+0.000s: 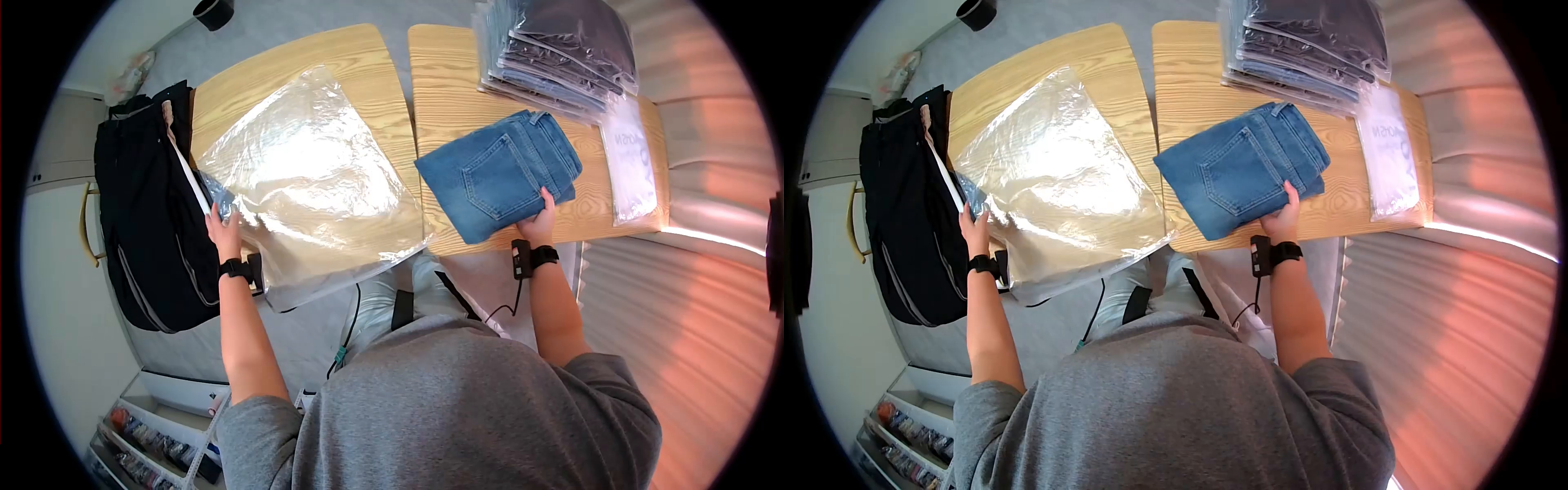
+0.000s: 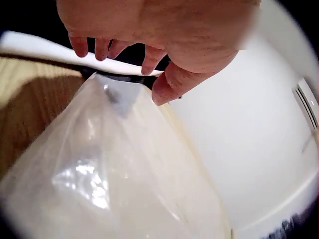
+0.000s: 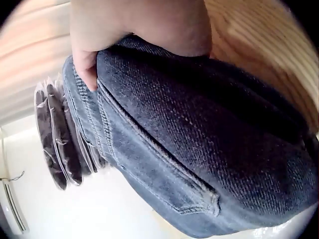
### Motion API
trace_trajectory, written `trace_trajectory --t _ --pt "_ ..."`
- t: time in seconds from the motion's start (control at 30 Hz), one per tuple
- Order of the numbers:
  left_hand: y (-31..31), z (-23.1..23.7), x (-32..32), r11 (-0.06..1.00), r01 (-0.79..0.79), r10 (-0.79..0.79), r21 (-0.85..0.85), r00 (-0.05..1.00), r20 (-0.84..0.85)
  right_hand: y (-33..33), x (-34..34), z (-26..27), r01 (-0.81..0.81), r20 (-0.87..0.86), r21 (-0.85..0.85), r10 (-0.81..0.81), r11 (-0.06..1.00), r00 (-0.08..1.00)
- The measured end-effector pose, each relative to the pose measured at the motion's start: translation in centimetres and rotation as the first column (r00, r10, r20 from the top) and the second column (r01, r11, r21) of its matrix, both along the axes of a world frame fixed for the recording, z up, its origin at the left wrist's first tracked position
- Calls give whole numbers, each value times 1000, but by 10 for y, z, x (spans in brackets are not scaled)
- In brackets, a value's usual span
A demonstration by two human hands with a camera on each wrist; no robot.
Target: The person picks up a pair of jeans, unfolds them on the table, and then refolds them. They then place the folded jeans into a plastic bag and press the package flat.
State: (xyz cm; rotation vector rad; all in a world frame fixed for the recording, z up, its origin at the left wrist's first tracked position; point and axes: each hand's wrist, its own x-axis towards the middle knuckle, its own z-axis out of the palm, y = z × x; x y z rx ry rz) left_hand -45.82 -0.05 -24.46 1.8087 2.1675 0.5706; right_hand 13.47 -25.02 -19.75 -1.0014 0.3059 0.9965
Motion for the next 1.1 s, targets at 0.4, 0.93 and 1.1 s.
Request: trace_trajectory --t 0.4,0.93,1.1 --pt "-100 35 171 672 624 -737 -399 614 -282 -94 36 -4 82 22 -130 -80 988 997" --pt "-76 16 176 719 592 -693 -363 649 -314 -78 58 43 48 196 23 -52 999 979" --pt "-161 61 162 721 642 -655 -259 754 45 -82 85 77 27 278 41 -38 999 960"
